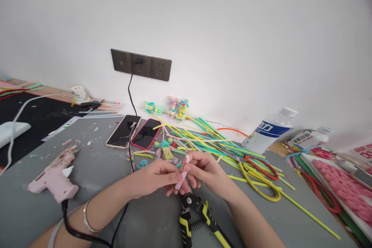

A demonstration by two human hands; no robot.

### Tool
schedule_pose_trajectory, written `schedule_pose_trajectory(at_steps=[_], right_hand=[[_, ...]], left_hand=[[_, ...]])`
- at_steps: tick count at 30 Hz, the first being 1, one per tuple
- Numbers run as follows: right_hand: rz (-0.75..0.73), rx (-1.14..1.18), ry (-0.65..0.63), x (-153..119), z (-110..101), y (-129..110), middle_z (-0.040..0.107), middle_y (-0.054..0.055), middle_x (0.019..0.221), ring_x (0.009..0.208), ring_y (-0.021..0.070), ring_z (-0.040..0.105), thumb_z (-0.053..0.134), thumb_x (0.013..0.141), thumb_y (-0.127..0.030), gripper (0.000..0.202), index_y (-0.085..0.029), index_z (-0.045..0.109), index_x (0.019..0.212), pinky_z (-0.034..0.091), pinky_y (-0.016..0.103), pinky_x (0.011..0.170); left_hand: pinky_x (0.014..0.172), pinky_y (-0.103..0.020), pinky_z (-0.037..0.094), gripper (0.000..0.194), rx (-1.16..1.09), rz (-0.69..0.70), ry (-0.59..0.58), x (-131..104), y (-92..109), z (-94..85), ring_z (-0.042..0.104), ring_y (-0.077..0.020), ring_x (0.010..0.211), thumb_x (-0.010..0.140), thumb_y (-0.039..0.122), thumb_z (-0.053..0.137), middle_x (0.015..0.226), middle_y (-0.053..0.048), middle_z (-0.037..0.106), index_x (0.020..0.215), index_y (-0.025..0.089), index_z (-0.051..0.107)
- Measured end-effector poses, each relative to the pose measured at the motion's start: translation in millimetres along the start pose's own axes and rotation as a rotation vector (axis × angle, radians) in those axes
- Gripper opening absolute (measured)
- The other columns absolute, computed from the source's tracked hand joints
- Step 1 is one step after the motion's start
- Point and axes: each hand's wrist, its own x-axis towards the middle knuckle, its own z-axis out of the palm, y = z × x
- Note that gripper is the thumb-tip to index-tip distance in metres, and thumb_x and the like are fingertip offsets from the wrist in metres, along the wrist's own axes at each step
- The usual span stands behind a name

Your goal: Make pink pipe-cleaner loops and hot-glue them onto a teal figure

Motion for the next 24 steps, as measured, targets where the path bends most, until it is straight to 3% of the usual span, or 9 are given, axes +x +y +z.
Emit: schedule_pose_trajectory(at_steps=[3, 10, 17, 21, 24], right_hand=[[-0.004, 0.015, -0.011, -0.2, 1.2, 2.4, 0.055, -0.005, 0.054, 0.045, 0.0044, 0.042, 0.066, 0.094, -0.037, 0.027, -0.015, 0.06, 0.079, 0.031, 0.016, 0.044], [0.01, -0.01, -0.008, 0.9, 5.4, 3.0, 0.058, -0.003, 0.06, 0.043, 0.004, 0.041, 0.07, 0.088, -0.045, 0.032, -0.016, 0.058, 0.081, 0.031, 0.017, 0.043], [-0.017, -0.057, 0.077, 0.5, 7.7, 1.8, 0.056, -0.004, 0.056, 0.04, 0.0061, 0.042, 0.065, 0.091, -0.047, 0.03, -0.017, 0.061, 0.087, 0.033, 0.017, 0.036], [-0.106, -0.202, 0.151, 0.8, 7.4, 4.1, 0.062, 0.001, 0.068, 0.054, 0.0114, 0.054, 0.066, 0.091, -0.045, 0.027, -0.018, 0.066, 0.086, 0.041, 0.022, 0.046], [-0.2, -0.341, 0.206, 1.1, 7.0, 4.2, 0.063, 0.003, 0.071, 0.063, 0.0142, 0.056, 0.067, 0.091, -0.042, 0.025, -0.019, 0.069, 0.083, 0.042, 0.026, 0.055]], left_hand=[[0.052, -0.019, 0.045, 0.034, -0.073, -0.026, 0.029, 0.2, 0.7, 1.6, 0.054, -0.0097, 0.062, 0.088, 0.045, 0.069, 0.08, -0.007, 0.067, 0.093, 0.012, 0.077], [0.038, -0.015, 0.037, 0.027, -0.202, -0.028, 0.037, 0.1, 1.5, 2.1, 0.045, -0.0054, 0.046, 0.084, 0.038, 0.075, 0.06, 0.0, 0.059, 0.078, 0.011, 0.071], [0.04, -0.015, 0.042, 0.026, -0.16, -0.03, 0.097, 0.6, 1.1, -0.6, 0.051, -0.0076, 0.052, 0.082, 0.037, 0.077, 0.063, -0.002, 0.062, 0.078, 0.011, 0.074], [0.043, -0.016, 0.045, 0.027, -0.124, -0.026, 0.12, 1.0, 0.7, -0.6, 0.056, -0.0093, 0.055, 0.083, 0.038, 0.075, 0.062, -0.002, 0.063, 0.08, 0.012, 0.075], [0.043, -0.016, 0.045, 0.027, -0.11, -0.009, 0.114, 0.8, -0.8, -0.5, 0.059, -0.0099, 0.056, 0.084, 0.039, 0.074, 0.067, -0.004, 0.066, 0.081, 0.012, 0.075]])
